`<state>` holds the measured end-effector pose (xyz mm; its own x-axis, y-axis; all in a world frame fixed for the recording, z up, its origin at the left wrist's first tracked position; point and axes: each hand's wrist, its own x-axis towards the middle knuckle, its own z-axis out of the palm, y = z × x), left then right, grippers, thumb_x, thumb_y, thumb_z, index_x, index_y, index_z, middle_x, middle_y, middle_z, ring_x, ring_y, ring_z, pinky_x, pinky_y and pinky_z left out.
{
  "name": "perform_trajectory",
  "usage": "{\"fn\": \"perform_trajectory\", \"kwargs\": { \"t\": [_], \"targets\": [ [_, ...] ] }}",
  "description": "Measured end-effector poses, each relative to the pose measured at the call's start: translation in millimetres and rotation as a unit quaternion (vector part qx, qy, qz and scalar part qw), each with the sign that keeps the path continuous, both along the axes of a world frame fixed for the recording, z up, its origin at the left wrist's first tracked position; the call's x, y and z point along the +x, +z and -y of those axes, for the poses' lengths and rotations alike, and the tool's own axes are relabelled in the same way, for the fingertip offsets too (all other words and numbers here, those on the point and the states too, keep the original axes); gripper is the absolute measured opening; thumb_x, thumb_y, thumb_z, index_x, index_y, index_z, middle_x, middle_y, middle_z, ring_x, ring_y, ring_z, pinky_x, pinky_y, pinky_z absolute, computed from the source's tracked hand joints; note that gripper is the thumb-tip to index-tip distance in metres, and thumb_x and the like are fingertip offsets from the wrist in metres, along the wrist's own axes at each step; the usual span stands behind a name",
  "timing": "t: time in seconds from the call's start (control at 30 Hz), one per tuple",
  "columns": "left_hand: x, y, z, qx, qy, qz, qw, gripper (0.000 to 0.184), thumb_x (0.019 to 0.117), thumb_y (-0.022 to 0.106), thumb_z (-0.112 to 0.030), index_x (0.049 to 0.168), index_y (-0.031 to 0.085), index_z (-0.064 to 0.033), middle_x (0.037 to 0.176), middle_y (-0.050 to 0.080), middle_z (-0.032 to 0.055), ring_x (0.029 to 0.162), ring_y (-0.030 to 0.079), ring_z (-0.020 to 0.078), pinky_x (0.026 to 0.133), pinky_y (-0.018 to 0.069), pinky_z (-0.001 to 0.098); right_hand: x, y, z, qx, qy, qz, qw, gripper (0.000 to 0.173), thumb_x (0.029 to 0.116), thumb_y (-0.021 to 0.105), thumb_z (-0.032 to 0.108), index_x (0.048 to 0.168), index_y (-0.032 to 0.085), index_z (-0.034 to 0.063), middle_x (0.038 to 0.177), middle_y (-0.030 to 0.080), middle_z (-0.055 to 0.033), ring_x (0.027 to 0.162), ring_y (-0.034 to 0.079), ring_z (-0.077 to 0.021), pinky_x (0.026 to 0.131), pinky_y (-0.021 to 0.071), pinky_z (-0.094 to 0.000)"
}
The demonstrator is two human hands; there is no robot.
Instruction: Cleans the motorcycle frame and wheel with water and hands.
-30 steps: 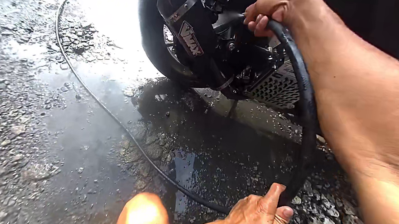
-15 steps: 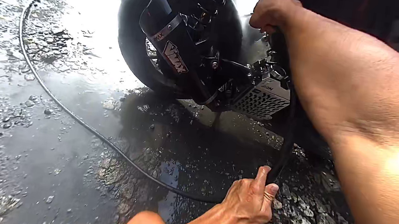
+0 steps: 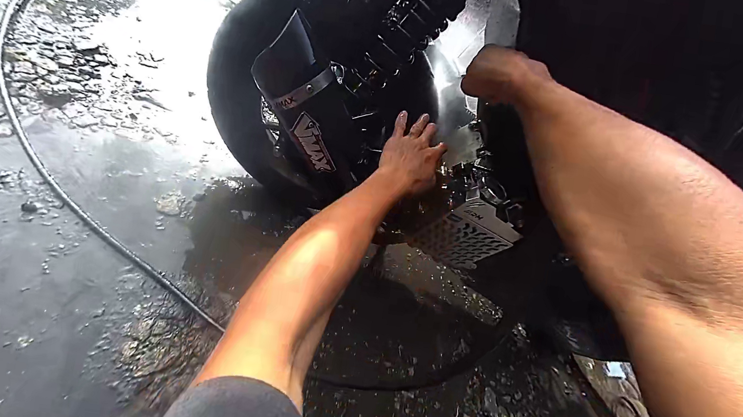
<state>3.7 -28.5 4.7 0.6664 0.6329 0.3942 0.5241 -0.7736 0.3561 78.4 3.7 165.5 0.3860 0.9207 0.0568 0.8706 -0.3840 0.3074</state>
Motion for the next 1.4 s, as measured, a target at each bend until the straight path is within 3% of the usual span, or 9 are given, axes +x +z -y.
{"fn": "perform_trajectory", "kwargs": {
  "t": [0.1,0.27,0.47,0.57,0.93,1.1,1.23,1.33,1.4],
  "targets": [
    [8.3,-2.6,-8.1,-0.049,0.03,-0.043,0.997,0.048,0.095,0.063,-0.03,0.142,0.062,-0.0228,0.163,0.038,0.0122,0.156,0.018,0.0415,0.121,0.0022,0.0719,3.9,5.9,-20.0,0.005,0.01,-0.041,0.999,0.023,0.0954,0.054,0.017,0.087,0.058,-0.0042,0.085,0.057,-0.0212,0.074,0.055,-0.035,0.063,0.0435,-0.0581],
    [0.0,7.5,-12.4,-0.097,0.009,-0.101,0.99,0.053,0.0935,0.065,-0.034,0.145,0.059,-0.0255,0.16,0.043,0.0107,0.146,0.039,0.0409,0.118,0.0221,0.0691,13.7,3.4,-54.4,0.027,0.027,-0.07,0.997,0.026,0.0953,0.057,0.015,0.103,0.061,-0.0088,0.101,0.06,-0.0287,0.086,0.058,-0.0419,0.073,0.0449,-0.0657],
    [6.8,-2.2,-19.8,-0.045,0.065,-0.016,0.997,0.063,0.0839,0.072,-0.042,0.143,0.061,-0.0254,0.164,0.038,0.0089,0.157,0.019,0.0372,0.121,-0.0019,0.0709,10.1,4.7,-81.7,0.055,0.039,-0.103,0.992,0.037,0.1001,0.055,0.018,0.127,0.056,-0.0067,0.125,0.058,-0.0309,0.109,0.059,-0.0449,0.089,0.046,-0.0659],
    [6.4,-12.7,-16.0,-0.017,0.099,0.064,0.993,0.061,0.085,0.068,-0.039,0.143,0.06,-0.022,0.16,0.043,0.0128,0.156,0.021,0.0378,0.122,-0.0015,0.0687,7.0,-0.6,-82.3,0.048,0.039,-0.116,0.991,0.047,0.1029,0.053,0.02,0.141,0.049,-0.0075,0.138,0.053,-0.0326,0.122,0.056,-0.0452,0.1,0.0426,-0.0636],
    [7.3,-4.6,-17.6,-0.069,0.118,0.043,0.99,0.075,0.0717,0.085,-0.042,0.139,0.062,-0.019,0.162,0.039,0.0092,0.15,0.029,0.0425,0.119,0.0108,0.0719,45.4,-34.6,-138.6,-0.048,0.042,-0.049,0.997,0.022,0.0986,0.056,0.008,0.12,0.059,0.0023,0.082,0.055,-0.0097,0.059,0.042,-0.0154,0.055,0.043,-0.0374],
    [7.1,-5.0,-17.4,-0.057,0.116,0.033,0.991,0.072,0.0747,0.082,-0.043,0.139,0.061,-0.0166,0.163,0.038,0.0112,0.15,0.029,0.0447,0.116,0.0129,0.0731,59.7,-32.1,-143.0,-0.097,0.052,-0.068,0.992,0.011,0.0979,0.051,0.003,0.106,0.057,0.0003,0.086,0.053,-0.0086,0.065,0.043,-0.014,0.062,0.0439,-0.0377],
    [6.7,-0.8,-15.8,-0.068,0.133,0.016,0.989,0.07,0.0767,0.079,-0.045,0.137,0.063,-0.0127,0.164,0.035,0.011,0.148,0.031,0.045,0.115,0.016,0.0731,65.3,-34.7,-147.8,-0.101,0.018,-0.111,0.988,0.014,0.0896,0.055,-0.007,0.095,0.052,0.0056,0.074,0.052,-0.004,0.051,0.042,-0.0083,0.047,0.041,-0.024],
    [9.0,1.2,-16.4,-0.079,0.154,0.009,0.985,0.064,0.0759,0.079,-0.043,0.131,0.066,-0.0137,0.163,0.037,0.0075,0.143,0.038,0.0416,0.11,0.0212,0.0711,65.5,-37.7,-147.7,-0.109,-0.048,-0.161,0.98,0.02,0.0939,0.054,-0.008,0.111,0.053,0.0038,0.084,0.055,-0.009,0.055,0.047,-0.0119,0.049,0.045,-0.0261],
    [9.1,2.7,-16.9,-0.077,0.151,0.001,0.985,0.066,0.0747,0.08,-0.043,0.133,0.066,-0.014,0.164,0.036,0.0074,0.142,0.038,0.0421,0.108,0.0233,0.0719,68.5,-42.0,-144.8,-0.107,-0.072,-0.156,0.979,0.018,0.0919,0.054,-0.009,0.101,0.051,0.0062,0.077,0.054,-0.0076,0.05,0.045,-0.0113,0.044,0.0426,-0.0247]
  ]
}}
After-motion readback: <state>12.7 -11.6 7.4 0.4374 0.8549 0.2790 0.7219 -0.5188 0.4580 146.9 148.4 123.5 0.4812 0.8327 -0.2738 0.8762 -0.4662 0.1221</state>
